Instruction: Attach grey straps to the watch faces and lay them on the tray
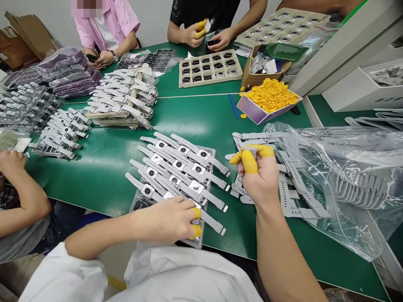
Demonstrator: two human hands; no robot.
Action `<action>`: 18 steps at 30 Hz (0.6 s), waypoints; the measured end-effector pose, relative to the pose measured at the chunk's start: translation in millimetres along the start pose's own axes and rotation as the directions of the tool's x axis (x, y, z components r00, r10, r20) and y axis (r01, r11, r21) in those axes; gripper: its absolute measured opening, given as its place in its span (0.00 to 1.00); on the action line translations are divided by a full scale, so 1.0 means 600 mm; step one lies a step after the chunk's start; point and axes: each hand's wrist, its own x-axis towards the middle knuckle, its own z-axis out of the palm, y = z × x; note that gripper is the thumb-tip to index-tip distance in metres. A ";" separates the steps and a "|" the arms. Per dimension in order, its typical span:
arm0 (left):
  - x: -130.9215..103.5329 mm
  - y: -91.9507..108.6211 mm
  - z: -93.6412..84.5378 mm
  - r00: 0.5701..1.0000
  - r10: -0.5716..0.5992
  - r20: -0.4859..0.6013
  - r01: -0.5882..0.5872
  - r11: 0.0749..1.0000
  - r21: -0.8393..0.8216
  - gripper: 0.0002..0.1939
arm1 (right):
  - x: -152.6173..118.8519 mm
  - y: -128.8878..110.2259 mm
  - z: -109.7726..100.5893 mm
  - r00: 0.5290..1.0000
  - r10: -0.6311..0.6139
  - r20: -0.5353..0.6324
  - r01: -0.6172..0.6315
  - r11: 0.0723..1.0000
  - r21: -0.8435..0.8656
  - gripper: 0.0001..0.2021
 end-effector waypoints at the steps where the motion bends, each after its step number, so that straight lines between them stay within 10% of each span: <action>1: 0.004 -0.012 -0.017 0.998 -0.024 -0.054 0.020 0.997 -0.076 0.08 | -0.005 -0.006 0.007 0.999 0.031 0.032 -0.033 0.997 0.072 0.16; 4: 0.025 -0.059 -0.045 0.924 -0.321 -0.207 0.244 0.913 -0.329 0.07 | -0.024 -0.022 0.029 0.976 0.109 0.189 -0.162 0.943 0.291 0.16; 8: 0.063 -0.122 -0.010 0.745 -0.598 -0.296 0.364 0.736 -0.570 0.11 | -0.048 -0.026 0.058 0.875 0.181 0.450 -0.390 0.814 0.431 0.16; 18: 0.063 -0.157 0.050 0.801 -0.303 -0.516 0.044 0.890 -0.454 0.31 | -0.055 -0.024 0.072 0.726 0.240 0.644 -0.603 0.671 0.430 0.17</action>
